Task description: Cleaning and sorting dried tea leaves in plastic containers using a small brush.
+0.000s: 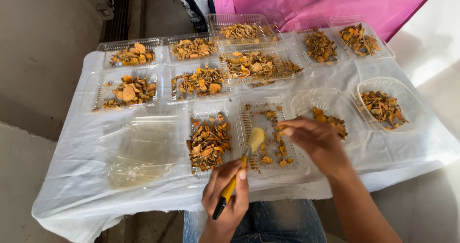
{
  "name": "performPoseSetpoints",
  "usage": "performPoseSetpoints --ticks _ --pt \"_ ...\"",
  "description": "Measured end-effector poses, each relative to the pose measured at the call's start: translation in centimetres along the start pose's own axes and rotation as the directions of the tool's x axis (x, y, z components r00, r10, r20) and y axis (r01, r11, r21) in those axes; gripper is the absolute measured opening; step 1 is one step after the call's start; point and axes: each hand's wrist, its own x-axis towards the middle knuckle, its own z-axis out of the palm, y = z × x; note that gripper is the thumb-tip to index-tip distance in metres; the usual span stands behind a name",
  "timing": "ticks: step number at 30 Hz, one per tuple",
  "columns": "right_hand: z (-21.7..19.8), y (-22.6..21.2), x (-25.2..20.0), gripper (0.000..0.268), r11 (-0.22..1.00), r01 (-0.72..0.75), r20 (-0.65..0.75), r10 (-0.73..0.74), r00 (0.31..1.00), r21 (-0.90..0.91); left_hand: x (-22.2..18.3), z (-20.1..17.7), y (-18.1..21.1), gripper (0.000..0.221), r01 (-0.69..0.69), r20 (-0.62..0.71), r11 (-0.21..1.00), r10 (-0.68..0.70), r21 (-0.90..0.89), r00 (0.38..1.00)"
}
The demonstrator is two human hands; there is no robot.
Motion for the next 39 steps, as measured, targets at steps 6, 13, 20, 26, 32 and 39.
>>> performPoseSetpoints --ticks 6,13,20,26,32,39 --pt "-6.5 1.2 -2.0 0.021 0.708 0.15 -0.208 -0.393 0.896 -0.691 0.9 -1.5 1.0 0.016 0.159 -0.058 0.987 -0.157 0.037 0.986" --pt "-4.5 3.6 -1.1 0.01 0.55 0.069 -0.191 -0.402 0.896 -0.832 0.4 -1.1 0.4 0.015 0.118 -0.062 0.992 -0.115 0.049 0.991" --pt "2.3 0.1 -0.8 0.023 0.494 0.581 0.504 -0.295 0.812 -0.647 0.7 -1.7 0.7 0.017 0.134 -0.052 0.988 -0.131 0.071 0.99" --pt "2.4 2.0 -0.7 0.004 0.648 0.49 0.376 -0.32 0.87 -0.583 0.7 -2.0 0.4 0.016 0.127 -0.038 0.989 -0.125 0.081 0.991" --pt "1.7 2.1 -1.1 0.025 0.673 0.367 0.299 -0.221 0.928 -0.642 0.2 -1.4 0.4 0.016 0.12 -0.008 0.992 -0.12 0.047 0.993" --pt "2.2 2.9 -1.3 0.011 0.499 0.405 0.393 -0.135 0.91 -0.766 0.4 -1.2 0.5 0.016 0.106 -0.012 0.992 -0.106 0.067 0.994"
